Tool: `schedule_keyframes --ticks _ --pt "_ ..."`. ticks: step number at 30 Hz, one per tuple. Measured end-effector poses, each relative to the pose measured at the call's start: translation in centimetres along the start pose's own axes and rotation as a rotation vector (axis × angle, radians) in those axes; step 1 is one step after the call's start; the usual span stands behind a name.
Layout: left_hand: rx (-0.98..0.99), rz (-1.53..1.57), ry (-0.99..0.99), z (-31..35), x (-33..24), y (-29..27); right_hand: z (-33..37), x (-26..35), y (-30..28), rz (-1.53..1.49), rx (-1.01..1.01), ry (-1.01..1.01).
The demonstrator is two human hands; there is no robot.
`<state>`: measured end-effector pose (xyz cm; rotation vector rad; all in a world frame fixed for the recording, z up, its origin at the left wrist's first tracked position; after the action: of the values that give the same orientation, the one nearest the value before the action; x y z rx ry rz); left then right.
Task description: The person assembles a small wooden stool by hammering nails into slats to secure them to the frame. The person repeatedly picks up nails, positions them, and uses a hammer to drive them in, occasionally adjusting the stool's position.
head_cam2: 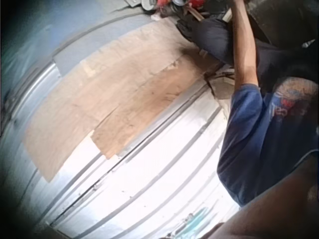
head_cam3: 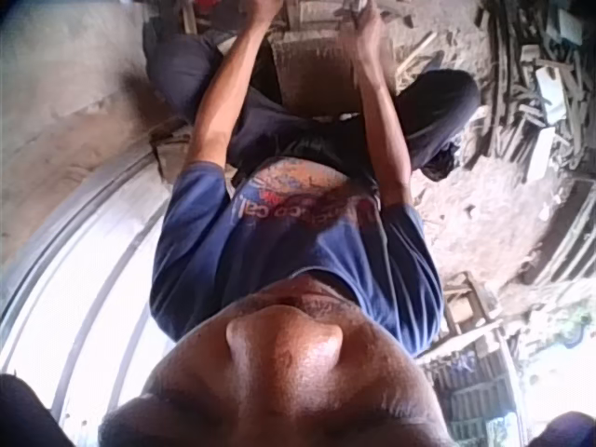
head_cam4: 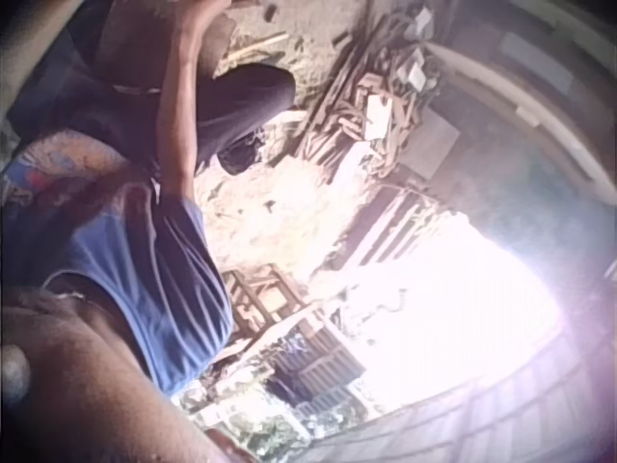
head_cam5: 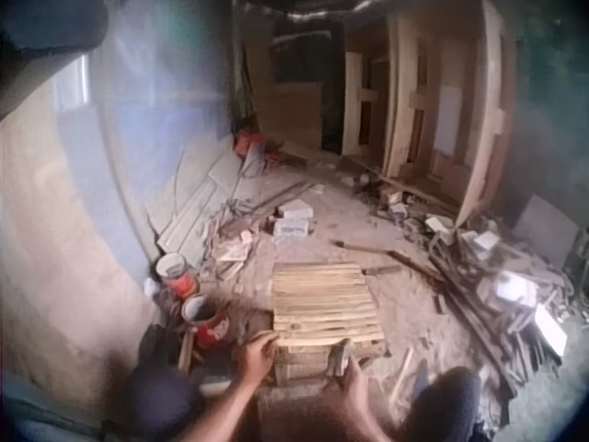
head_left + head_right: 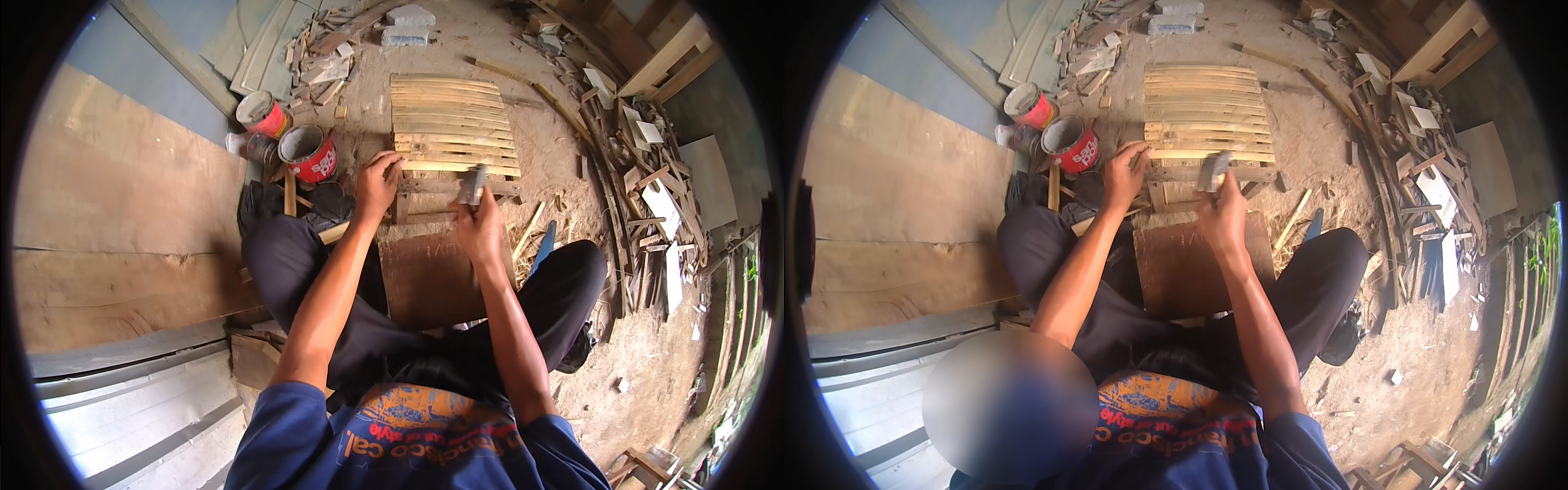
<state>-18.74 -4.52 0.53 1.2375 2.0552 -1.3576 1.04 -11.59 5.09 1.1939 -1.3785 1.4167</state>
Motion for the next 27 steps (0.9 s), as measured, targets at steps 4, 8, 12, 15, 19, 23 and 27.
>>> schedule_keyframes --ticks 4,8,12,15,19,23,27 --pt "-0.019 -0.029 0.037 -0.2 -0.2 -0.2 4.3 -0.2 -1.1 -0.261 0.075 0.326" --pt "-0.016 -0.066 0.06 -0.4 -0.6 -0.1 12.0 -3.5 -0.2 -0.36 0.132 0.522" --pt "0.041 -0.097 0.027 -0.1 0.0 0.0 16.2 -3.0 0.5 -0.279 0.113 0.488" --pt "0.015 -0.13 0.037 0.1 0.4 0.2 19.2 -1.4 0.5 -0.294 0.189 0.58" --pt "-0.01 -0.137 0.039 0.4 0.4 0.3 17.8 0.1 0.2 -0.427 0.201 0.503" --pt "-0.002 -0.084 0.003 0.3 -0.4 0.1 11.6 5.3 0.1 -0.308 0.146 0.321" --pt "0.002 -0.073 -0.016 0.4 0.3 0.1 6.2 4.4 1.2 0.165 0.195 0.188"
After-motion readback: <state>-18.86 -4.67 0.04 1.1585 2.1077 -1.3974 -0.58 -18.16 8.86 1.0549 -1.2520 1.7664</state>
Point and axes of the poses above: each hand's wrist, its own z-axis away from the middle knuckle, its own y-axis out of the palm, x = y × z, the point moved 1 cm from there along -z, towards the middle knuckle, and after that the axes turned 15 degrees about x, right-handed, at the moved point
